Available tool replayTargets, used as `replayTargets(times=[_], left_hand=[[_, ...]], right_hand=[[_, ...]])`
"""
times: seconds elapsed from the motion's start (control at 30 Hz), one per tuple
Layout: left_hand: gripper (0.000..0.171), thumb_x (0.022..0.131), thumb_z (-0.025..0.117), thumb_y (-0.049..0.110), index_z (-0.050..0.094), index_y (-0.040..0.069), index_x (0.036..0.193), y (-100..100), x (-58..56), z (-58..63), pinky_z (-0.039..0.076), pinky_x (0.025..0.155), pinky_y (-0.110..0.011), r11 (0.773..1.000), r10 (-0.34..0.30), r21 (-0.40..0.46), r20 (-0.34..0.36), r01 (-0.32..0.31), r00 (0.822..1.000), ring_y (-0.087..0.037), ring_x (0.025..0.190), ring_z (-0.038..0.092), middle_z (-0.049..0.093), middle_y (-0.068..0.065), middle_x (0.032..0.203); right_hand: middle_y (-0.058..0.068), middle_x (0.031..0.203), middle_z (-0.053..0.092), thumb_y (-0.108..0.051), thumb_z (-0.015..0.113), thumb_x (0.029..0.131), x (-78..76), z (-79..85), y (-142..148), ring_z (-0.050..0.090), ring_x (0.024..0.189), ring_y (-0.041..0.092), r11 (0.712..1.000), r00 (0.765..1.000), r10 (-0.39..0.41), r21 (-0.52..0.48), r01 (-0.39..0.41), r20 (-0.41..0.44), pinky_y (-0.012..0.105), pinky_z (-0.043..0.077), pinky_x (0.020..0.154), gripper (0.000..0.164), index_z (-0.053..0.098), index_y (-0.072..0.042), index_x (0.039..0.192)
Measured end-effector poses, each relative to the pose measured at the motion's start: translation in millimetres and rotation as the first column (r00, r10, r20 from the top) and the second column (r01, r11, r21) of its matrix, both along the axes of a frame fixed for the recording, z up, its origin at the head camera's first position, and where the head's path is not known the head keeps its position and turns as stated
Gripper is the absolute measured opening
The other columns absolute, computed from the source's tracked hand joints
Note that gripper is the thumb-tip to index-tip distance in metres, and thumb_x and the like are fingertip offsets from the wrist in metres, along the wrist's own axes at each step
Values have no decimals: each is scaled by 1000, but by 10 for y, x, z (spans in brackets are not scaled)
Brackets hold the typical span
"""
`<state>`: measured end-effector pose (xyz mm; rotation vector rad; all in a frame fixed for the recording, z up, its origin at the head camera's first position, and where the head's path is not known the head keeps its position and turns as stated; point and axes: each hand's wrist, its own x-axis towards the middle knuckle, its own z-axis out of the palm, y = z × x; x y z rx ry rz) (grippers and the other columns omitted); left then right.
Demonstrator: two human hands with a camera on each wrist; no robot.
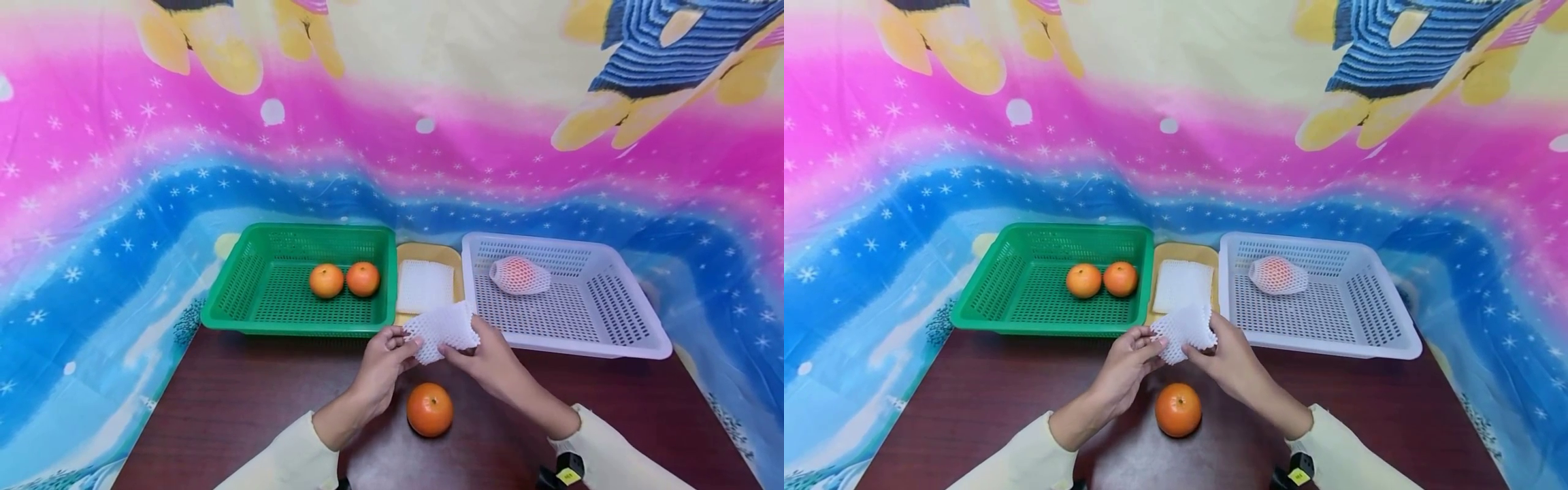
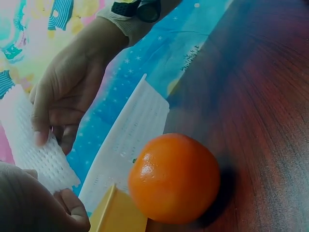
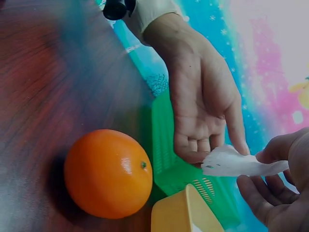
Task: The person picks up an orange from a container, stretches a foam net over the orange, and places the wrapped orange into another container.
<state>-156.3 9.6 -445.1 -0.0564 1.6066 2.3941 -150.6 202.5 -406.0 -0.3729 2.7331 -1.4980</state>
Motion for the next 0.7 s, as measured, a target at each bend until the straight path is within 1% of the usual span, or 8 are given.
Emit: replayTargets(times=[0.1,0.17,0.3,0.43,0.53,0.63,0.7], left_hand=[[28,96,70,11,57,-6,116,8,-7,0,53,77,-23,1000,-9,4,5,9,1000,-11,86,61,63,-4,98],[29,96,69,9,58,-8,117,18,-14,-6,52,78,-23,1000,-13,15,3,13,1000,-11,87,61,63,-3,99],[30,96,66,5,56,-9,120,40,-19,-20,51,81,-22,997,-41,58,-17,42,999,-11,92,62,65,-3,104],[32,96,65,2,54,-9,124,48,-7,-15,52,83,-23,992,-76,95,-29,78,997,-10,95,64,67,-3,108],[32,96,64,0,54,-9,125,48,-10,-27,54,82,-24,991,-90,102,-30,92,995,-10,94,65,68,-1,107],[32,96,63,-1,54,-9,126,45,-24,-50,55,81,-24,990,-97,96,-33,99,995,-10,93,66,69,-1,105],[33,96,63,-2,54,-10,126,42,-33,-64,56,81,-24,991,-95,96,-30,98,995,-11,92,66,69,-1,105]], right_hand=[[14,122,69,-6,80,86,43,-30,-14,64,110,25,998,998,-18,53,21,-60,27,56,89,46,60,0,127],[12,121,70,-4,80,85,68,-46,-28,64,109,23,997,996,-18,70,24,-87,28,56,90,46,61,-1,127],[12,116,70,0,80,83,101,-88,-54,65,103,18,997,990,12,79,-1,-140,28,57,86,46,61,1,125],[13,113,69,0,82,82,111,-132,-57,64,97,12,997,981,64,56,-54,-182,25,57,82,47,61,3,124],[8,113,67,-1,82,82,123,-150,-30,61,98,7,993,978,113,38,-108,-176,23,55,83,47,60,-3,123],[7,114,62,6,74,82,134,-157,15,58,102,7,979,967,201,7,-202,-155,25,55,87,43,58,-5,120],[9,115,61,11,67,83,135,-158,43,56,106,7,970,962,239,-17,-243,-129,26,53,92,41,58,-4,120]])
